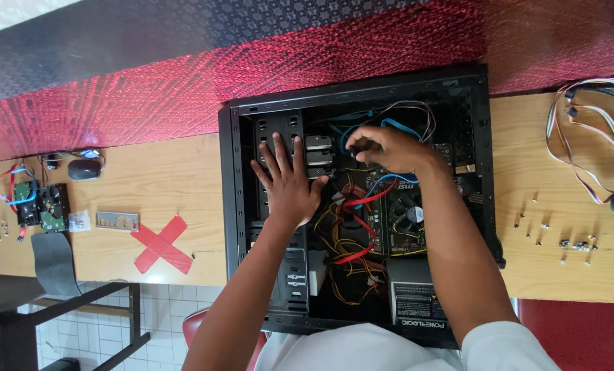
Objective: Fastening components inside a computer case with a screwdriver and organizing internal wiring.
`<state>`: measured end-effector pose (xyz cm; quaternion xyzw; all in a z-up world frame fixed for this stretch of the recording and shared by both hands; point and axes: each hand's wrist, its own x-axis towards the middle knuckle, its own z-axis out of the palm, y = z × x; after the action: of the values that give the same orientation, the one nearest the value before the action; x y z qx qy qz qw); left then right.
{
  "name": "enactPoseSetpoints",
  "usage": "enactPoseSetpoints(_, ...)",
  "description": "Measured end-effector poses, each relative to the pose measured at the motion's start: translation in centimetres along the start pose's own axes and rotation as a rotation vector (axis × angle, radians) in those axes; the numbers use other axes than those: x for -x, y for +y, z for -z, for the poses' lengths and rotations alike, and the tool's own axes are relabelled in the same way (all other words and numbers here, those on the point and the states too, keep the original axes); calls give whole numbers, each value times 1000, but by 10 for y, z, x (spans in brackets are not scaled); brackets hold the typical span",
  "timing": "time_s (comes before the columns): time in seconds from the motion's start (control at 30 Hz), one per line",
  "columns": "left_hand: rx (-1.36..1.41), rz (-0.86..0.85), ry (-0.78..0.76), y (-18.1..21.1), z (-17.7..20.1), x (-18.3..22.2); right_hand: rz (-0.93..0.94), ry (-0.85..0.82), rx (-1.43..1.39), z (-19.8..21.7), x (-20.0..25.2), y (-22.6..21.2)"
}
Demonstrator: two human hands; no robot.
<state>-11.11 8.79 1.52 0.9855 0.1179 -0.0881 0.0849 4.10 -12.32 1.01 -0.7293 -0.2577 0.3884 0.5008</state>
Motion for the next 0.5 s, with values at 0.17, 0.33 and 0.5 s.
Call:
enactPoseSetpoints(0.17, -6, -7, 1, -1, 0, -1, 73, -16, -53, 1, -4, 10)
enactPoseSetpoints(0.33, -14, -9, 9, 0, 1, 0, 108, 4, -98, 0, -6, 20)
enactPoseSetpoints(0.5, -3, -4, 4, -3, -5, 0, 100, 80, -126, -3, -4, 26)
